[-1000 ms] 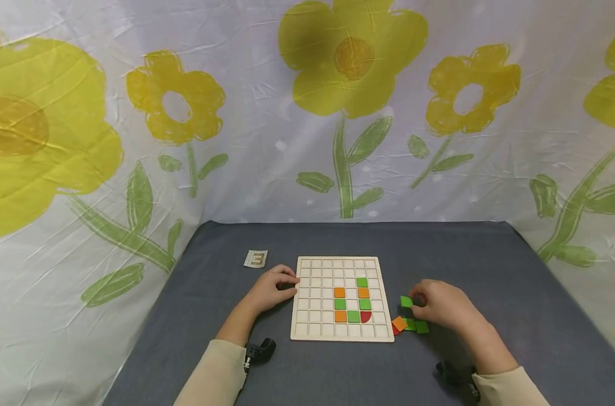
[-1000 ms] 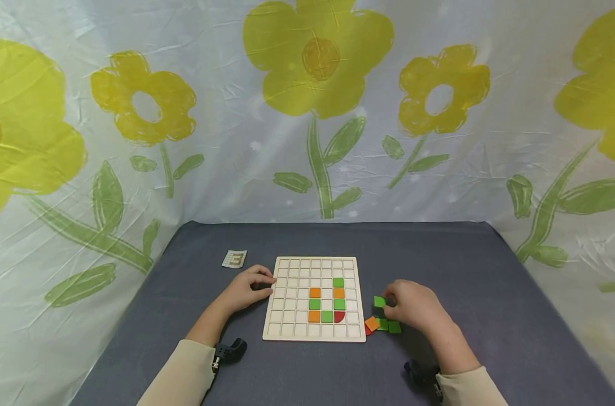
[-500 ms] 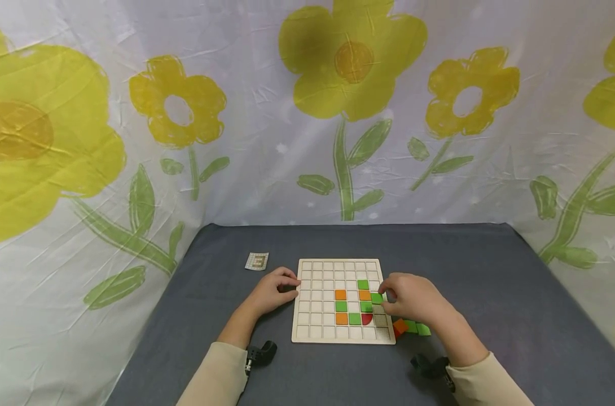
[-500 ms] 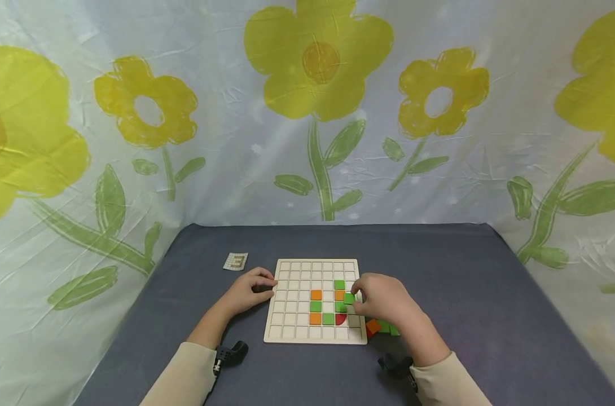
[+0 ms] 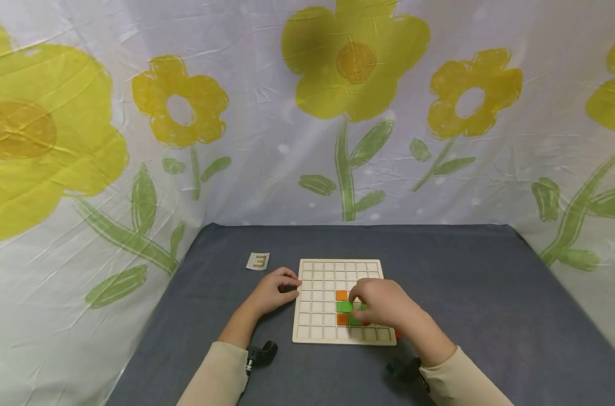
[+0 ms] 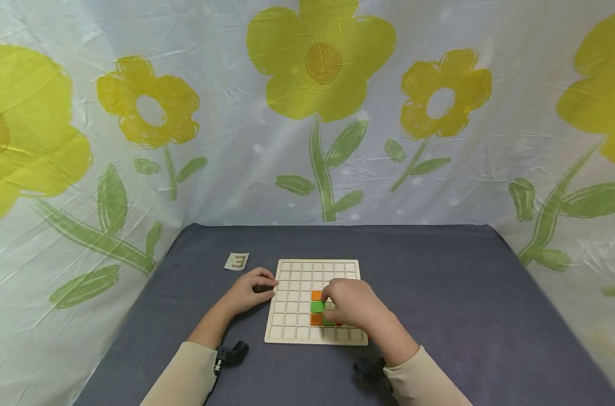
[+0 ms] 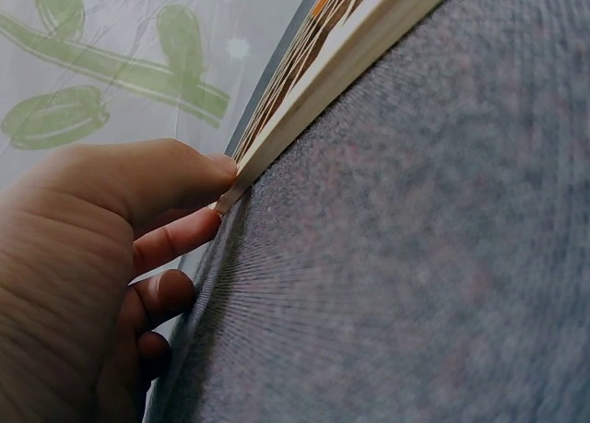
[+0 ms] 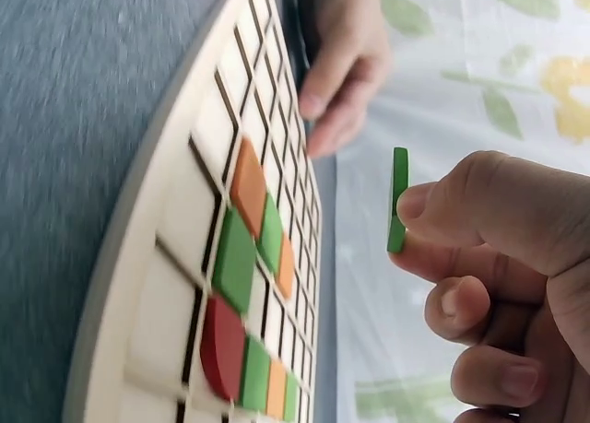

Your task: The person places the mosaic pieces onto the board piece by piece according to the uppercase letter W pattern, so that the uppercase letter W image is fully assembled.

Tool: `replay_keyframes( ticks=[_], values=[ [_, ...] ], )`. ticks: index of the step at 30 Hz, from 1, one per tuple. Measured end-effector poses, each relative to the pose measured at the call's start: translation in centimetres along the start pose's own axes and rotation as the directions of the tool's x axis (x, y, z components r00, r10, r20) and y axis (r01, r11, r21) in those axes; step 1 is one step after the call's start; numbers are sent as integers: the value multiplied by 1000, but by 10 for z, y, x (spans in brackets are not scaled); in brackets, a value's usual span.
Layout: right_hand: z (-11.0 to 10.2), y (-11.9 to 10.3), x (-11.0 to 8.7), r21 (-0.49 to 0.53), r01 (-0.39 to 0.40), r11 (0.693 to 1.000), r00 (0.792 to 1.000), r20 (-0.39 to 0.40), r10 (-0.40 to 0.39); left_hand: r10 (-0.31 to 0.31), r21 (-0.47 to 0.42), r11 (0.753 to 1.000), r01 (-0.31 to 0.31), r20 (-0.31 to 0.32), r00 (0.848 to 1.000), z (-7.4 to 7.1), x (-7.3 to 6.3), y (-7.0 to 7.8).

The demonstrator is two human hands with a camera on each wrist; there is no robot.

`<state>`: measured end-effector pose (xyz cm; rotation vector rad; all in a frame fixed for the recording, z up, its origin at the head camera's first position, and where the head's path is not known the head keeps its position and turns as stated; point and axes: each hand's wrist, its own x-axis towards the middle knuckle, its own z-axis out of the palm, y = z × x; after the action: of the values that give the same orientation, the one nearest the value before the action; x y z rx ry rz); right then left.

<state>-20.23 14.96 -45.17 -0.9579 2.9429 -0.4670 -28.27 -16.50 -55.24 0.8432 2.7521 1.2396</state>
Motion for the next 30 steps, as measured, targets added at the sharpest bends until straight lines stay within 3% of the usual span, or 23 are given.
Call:
replay_keyframes(
  ticks=[9,23,30],
  values=[
    [14,-17,18,-13,57,998,998,-9,-57,8,-13,1000,-8,-3,1000,-1,-1,2],
    [42,-18,30,-60,44,997,998,41,-42,23,9,1000,-23,-7,1000,0,1,1],
    [45,-21,30,-83,41,996,999,32,-39,19,-2,1000,-19,-18,1000,0,1,1]
  ],
)
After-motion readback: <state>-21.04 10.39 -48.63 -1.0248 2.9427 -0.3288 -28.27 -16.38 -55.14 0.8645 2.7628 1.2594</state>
